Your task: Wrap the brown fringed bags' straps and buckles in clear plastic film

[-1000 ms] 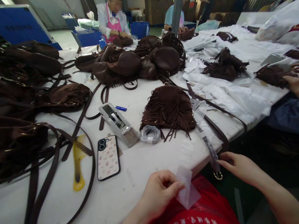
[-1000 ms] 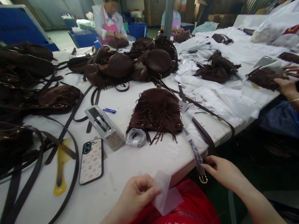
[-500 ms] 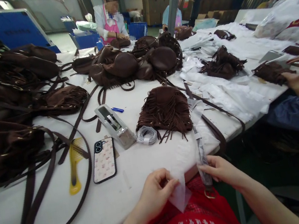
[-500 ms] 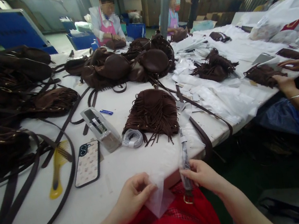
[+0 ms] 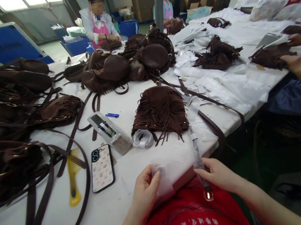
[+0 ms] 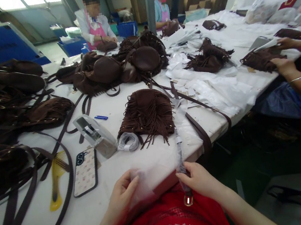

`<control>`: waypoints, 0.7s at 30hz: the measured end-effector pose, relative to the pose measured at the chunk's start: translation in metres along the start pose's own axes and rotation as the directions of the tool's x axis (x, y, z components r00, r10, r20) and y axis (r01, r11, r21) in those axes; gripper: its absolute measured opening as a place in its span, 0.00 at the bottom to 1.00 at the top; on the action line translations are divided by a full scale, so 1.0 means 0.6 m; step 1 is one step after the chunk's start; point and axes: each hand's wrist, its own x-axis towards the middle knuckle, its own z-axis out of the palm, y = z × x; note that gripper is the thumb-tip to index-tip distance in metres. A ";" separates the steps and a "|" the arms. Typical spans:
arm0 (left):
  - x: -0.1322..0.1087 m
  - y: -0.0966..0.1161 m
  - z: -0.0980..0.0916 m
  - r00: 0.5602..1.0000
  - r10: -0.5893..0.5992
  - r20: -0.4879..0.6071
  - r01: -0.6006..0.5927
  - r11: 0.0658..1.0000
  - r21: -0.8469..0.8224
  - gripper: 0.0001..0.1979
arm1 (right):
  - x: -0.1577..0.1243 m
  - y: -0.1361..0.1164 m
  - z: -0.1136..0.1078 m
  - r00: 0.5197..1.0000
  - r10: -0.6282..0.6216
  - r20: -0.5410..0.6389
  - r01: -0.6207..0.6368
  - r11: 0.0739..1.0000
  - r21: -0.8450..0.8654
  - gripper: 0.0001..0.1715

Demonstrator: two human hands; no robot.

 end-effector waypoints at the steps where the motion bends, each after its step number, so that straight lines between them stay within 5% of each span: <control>1: 0.002 0.003 -0.005 1.000 0.011 -0.023 -0.011 1.000 -0.005 0.17 | -0.004 0.000 -0.003 0.998 -0.039 -0.052 0.030 0.984 -0.175 0.10; 4: 0.010 0.010 -0.012 0.997 0.009 -0.075 -0.010 1.000 -0.017 0.14 | -0.011 -0.006 -0.004 0.982 -0.133 -0.131 0.041 0.840 -0.541 0.08; 8: 0.016 0.017 0.001 0.996 0.018 -0.085 -0.018 1.000 -0.005 0.14 | -0.008 -0.010 0.007 0.973 -0.200 -0.118 0.071 0.740 -0.669 0.09; 11: 0.017 0.019 0.013 0.997 0.029 -0.078 -0.033 0.998 -0.051 0.17 | -0.005 -0.008 0.007 0.970 -0.215 -0.113 0.091 0.751 -0.653 0.09; 17: 0.021 0.008 0.004 0.991 0.032 -0.129 -0.035 0.999 -0.019 0.07 | -0.010 0.005 -0.026 0.986 -0.111 -0.123 0.034 0.862 -0.505 0.17; 21: 0.027 0.004 0.004 0.992 0.023 -0.123 -0.020 0.999 0.025 0.09 | 0.005 0.010 -0.054 0.946 -0.121 -0.302 -0.006 0.922 -0.388 0.16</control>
